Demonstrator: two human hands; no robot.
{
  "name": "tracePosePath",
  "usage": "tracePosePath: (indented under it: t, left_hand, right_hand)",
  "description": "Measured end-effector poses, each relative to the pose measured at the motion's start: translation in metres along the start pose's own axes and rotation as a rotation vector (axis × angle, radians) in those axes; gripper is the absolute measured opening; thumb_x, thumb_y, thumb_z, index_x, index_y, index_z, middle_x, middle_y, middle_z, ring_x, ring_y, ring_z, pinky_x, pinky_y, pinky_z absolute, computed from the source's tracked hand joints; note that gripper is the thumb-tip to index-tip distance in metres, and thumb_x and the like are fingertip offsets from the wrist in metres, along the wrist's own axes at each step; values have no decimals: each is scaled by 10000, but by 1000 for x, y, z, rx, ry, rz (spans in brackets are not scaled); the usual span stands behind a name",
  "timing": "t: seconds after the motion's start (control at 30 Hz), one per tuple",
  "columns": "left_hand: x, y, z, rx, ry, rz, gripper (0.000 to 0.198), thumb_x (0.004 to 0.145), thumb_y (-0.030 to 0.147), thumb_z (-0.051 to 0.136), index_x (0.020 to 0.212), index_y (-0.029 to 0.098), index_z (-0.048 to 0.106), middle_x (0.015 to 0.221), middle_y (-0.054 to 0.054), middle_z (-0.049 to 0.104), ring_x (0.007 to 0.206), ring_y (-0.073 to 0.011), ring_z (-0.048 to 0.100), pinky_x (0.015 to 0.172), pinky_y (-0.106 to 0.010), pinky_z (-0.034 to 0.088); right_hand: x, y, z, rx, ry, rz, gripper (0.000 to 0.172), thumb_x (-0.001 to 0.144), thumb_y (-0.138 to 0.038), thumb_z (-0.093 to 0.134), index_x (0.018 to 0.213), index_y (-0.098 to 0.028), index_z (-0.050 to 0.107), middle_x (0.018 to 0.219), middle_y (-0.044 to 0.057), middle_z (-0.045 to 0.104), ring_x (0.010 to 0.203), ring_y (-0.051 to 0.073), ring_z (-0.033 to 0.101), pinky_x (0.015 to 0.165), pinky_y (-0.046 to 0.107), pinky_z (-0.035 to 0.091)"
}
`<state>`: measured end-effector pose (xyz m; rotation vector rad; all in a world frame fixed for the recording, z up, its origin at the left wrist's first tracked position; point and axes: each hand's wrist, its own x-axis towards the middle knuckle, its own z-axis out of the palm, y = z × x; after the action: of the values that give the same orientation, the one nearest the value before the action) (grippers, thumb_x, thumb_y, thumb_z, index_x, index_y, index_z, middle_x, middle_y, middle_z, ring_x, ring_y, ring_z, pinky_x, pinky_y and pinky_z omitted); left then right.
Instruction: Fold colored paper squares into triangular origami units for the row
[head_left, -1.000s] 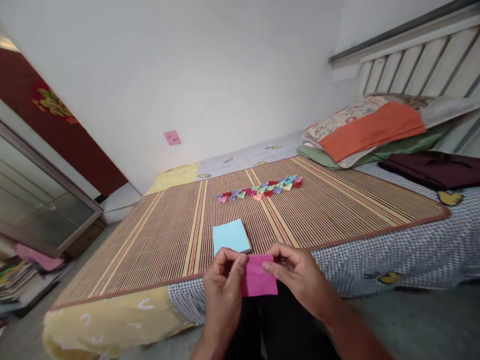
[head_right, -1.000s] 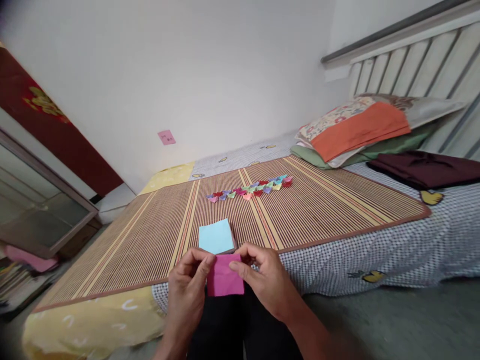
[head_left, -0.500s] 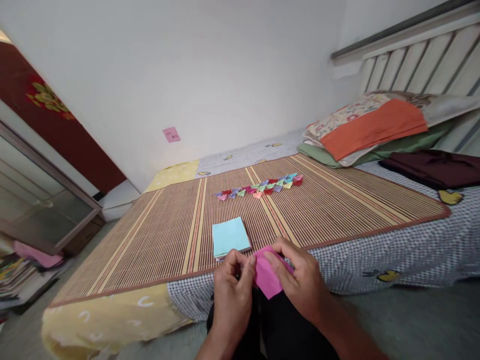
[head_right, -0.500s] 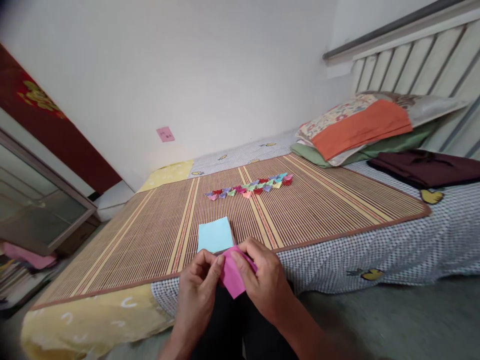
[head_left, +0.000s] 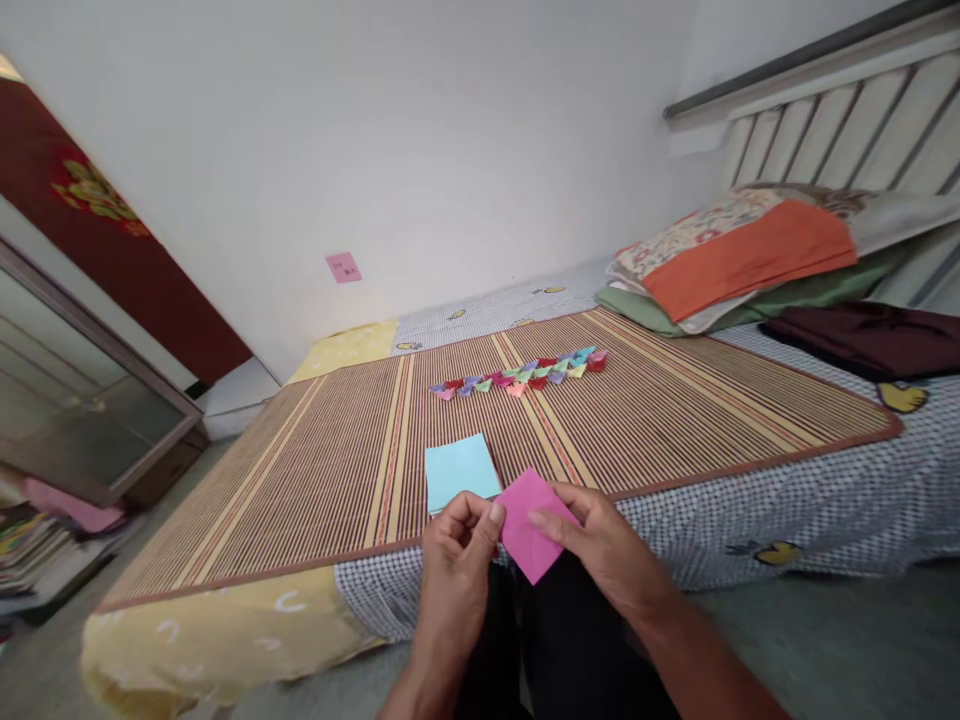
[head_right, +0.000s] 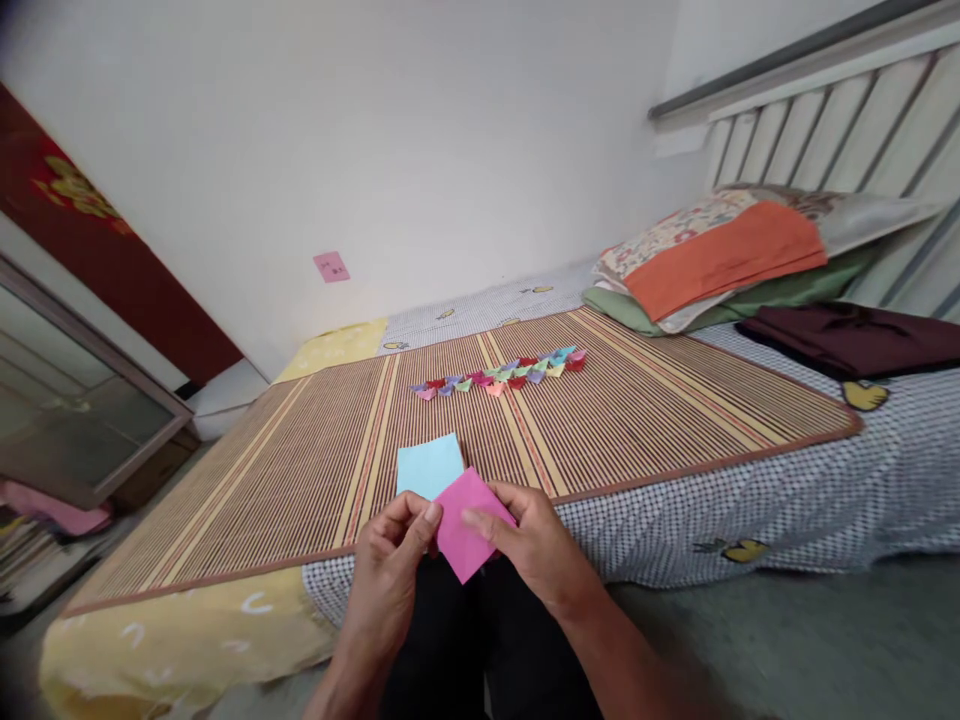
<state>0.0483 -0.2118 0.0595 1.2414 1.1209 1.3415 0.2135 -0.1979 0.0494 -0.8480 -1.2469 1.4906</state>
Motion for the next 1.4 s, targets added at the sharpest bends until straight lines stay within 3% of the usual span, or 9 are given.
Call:
tracePosePath:
  t: [0.27, 0.43, 0.6, 0.83, 0.97, 1.07, 1.2, 1.3, 1.4]
  left_hand:
    - [2, -6, 6, -173, -7, -100, 357, 818, 416, 778, 691, 168, 555, 604, 45, 520, 554, -90, 418, 552, -203, 348]
    - [-1, -7, 4, -108, 34, -54, 408, 857, 450, 734, 668, 181, 492, 587, 64, 453, 528, -81, 354, 518, -200, 319]
    - [-2, -15, 3, 28, 122, 6, 442, 856, 469, 728, 643, 191, 459, 593, 60, 416, 547, -94, 340, 514, -216, 309]
    - [-5, -11, 0, 153, 121, 117, 329, 924, 414, 655, 708, 184, 562, 650, 23, 513, 615, -130, 443, 586, -237, 382]
    - [-2, -7, -5, 256, 160, 155, 423, 932, 426, 628, 617, 196, 466, 589, 43, 404, 573, -119, 361, 541, -237, 312]
    - [4, -12, -6, 149, 158, 81, 452, 899, 455, 661, 609, 204, 423, 586, 54, 367, 562, -111, 313, 528, -234, 286]
    - [13, -20, -9, -132, 50, -103, 489, 860, 513, 681, 625, 221, 367, 572, 74, 358, 526, -93, 257, 502, -224, 266]
    - [16, -18, -11, -135, -27, -132, 514, 836, 536, 701, 610, 218, 366, 552, 80, 354, 508, -83, 241, 489, -217, 241]
    - [19, -11, -11, -91, -143, -154, 500, 773, 499, 789, 587, 194, 440, 533, 67, 395, 501, -77, 273, 484, -218, 224]
  right_hand:
    - [2, 8, 7, 0, 85, 3, 341, 808, -468, 770, 793, -136, 692, 642, -6, 596, 583, 130, 521, 557, 246, 420]
    - [2, 8, 11, -132, 39, -26, 291, 842, -400, 716, 720, -142, 662, 578, -25, 534, 533, 118, 475, 515, 242, 377]
    - [-3, 10, 17, -305, 104, -171, 208, 839, -303, 706, 711, -152, 641, 617, -28, 508, 583, 120, 439, 542, 242, 367]
    - [-1, 14, 14, -141, 63, -37, 283, 856, -405, 680, 727, -160, 617, 581, -38, 496, 532, 112, 434, 504, 238, 342]
    - [-2, 15, 16, -300, -10, -50, 269, 871, -351, 632, 680, -170, 575, 586, -27, 504, 548, 124, 464, 520, 247, 344]
    - [-3, 17, 18, -497, 1, -147, 293, 876, -269, 609, 623, -187, 486, 599, -35, 450, 576, 118, 425, 539, 254, 302]
    - [-1, 15, 10, -381, -103, -89, 357, 927, -365, 598, 635, -186, 499, 590, -29, 480, 568, 122, 452, 555, 258, 339]
    - [4, 11, -1, -118, -143, -33, 447, 960, -554, 538, 735, -171, 587, 669, -2, 560, 614, 134, 514, 601, 260, 406]
    - [9, 10, -6, -8, -117, 34, 444, 911, -598, 617, 848, -160, 650, 735, 5, 598, 650, 130, 532, 623, 253, 418]
